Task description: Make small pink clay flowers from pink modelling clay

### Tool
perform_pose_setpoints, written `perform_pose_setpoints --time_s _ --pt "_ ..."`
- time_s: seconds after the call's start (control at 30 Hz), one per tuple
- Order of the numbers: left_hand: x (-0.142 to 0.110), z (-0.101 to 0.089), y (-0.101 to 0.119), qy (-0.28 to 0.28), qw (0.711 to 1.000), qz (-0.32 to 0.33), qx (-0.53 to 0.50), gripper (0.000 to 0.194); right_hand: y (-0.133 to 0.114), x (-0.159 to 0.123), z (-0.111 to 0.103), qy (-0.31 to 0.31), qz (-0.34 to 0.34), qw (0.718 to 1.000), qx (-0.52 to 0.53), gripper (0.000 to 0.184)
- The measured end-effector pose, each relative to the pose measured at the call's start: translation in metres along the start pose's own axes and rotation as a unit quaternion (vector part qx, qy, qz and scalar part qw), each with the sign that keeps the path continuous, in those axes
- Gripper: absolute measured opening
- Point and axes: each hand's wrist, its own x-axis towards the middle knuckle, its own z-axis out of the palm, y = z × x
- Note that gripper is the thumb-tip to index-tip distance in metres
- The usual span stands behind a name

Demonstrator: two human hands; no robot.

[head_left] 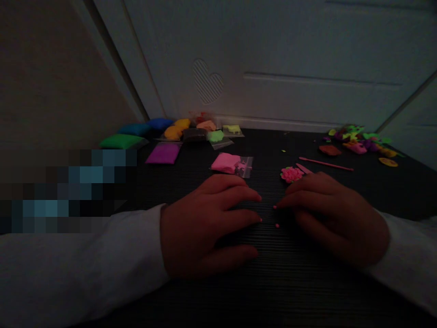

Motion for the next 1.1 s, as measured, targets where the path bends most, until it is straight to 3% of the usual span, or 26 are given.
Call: perform_pose_setpoints --time_s 0.17,0.5,0.83,1.1 --pt "-0.0006 0.0011 -0.0009 0.009 1.000 -0.006 -0.010 0.034 -0.0028 -0.0001 -0.0011 -0.006 -0.005 1.000 0.029 0.024" --pt "-0.0011 0.0010 0.0001 -0.024 1.000 -0.009 0.013 0.041 -0.0035 -0.0010 -0.0019 -0.013 -0.003 1.000 0.026 0.022" --pt "-0.0010 0.0013 -0.0011 -0.003 1.000 -0.013 0.010 0.040 -0.0039 -0.0012 -0.0018 -0.014 -0.004 0.999 0.042 0.022" --pt "-0.0005 0.0021 -0.0019 -0.010 1.000 -0.021 0.020 0.038 -0.0005 -0.0015 -0.0009 -0.016 0.025 1.000 -0.010 0.024"
